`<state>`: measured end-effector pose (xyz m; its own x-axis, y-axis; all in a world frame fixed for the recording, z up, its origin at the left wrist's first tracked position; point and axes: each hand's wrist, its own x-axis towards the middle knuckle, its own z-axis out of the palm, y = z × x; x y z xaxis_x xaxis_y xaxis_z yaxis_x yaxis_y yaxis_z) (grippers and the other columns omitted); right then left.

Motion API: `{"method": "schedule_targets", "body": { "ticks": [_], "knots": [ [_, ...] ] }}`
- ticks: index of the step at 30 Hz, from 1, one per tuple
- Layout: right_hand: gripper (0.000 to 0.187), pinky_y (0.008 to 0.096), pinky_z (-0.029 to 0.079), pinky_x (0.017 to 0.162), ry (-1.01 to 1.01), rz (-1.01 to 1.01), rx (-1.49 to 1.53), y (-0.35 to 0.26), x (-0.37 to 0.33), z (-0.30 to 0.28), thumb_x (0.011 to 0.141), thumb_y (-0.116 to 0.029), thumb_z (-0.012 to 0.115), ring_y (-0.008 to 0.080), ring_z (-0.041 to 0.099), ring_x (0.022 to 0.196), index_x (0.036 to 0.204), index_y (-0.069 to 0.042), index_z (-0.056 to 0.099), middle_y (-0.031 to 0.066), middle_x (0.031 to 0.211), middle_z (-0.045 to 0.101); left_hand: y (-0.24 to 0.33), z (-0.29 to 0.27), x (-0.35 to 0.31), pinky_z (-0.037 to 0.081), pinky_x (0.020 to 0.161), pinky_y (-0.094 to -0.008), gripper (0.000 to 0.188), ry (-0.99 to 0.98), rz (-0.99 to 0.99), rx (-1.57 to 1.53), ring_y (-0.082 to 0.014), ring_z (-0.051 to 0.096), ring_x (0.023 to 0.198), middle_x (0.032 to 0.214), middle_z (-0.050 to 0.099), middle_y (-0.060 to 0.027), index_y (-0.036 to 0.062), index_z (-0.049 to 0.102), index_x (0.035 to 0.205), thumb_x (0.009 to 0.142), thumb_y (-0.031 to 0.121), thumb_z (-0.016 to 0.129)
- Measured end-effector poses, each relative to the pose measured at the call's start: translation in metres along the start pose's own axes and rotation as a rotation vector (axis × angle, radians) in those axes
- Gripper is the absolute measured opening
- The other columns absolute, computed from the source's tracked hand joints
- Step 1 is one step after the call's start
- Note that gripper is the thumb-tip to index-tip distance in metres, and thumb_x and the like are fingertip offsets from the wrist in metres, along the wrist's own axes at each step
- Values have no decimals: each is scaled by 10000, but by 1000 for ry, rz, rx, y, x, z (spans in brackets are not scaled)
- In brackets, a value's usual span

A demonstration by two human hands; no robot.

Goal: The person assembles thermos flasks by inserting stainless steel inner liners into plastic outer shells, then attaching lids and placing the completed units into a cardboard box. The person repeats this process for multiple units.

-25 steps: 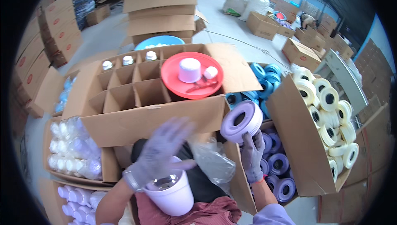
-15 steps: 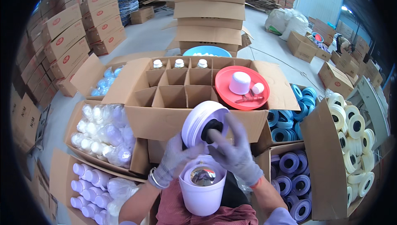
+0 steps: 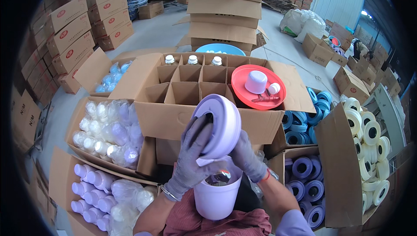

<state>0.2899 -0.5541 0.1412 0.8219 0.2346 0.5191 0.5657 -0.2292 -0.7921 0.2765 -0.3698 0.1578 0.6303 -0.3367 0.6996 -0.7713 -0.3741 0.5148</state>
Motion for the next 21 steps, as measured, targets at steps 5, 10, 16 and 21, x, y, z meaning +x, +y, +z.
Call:
{"method": "schedule_targets", "body": {
  "ticks": [5,10,16,21],
  "knots": [
    [495,302,562,607,-425,861,749,-34,23,-15,1042,-451,359,195,687,674,1107,-9,573,81,781,659,4,-2,-5,477,1010,-347,611,109,-468,-576,-228,583,1195,1358,553,-167,-3,520,1391,967,425,626],
    [631,439,541,910,12,-475,-737,-11,14,-10,815,-144,721,383,584,1134,1404,-112,497,249,1388,452,3,0,-3,522,895,-293,501,256,-796,-1080,-135,626,1055,1167,647,-95,-30,560,1283,1056,404,453],
    [511,409,537,939,-52,-42,-228,-31,16,4,893,-116,643,359,604,1125,1370,-28,484,257,1330,499,18,4,-16,499,977,-346,524,180,-730,-839,-212,605,1171,1298,589,-144,-20,534,1347,1018,388,545],
    [546,355,459,1063,-91,454,962,24,-5,5,952,-216,656,194,553,1233,1438,-74,453,99,1397,546,7,0,1,362,1110,-505,640,63,182,135,-406,448,1337,1430,512,-167,138,606,1331,804,466,761]
  ]
}}
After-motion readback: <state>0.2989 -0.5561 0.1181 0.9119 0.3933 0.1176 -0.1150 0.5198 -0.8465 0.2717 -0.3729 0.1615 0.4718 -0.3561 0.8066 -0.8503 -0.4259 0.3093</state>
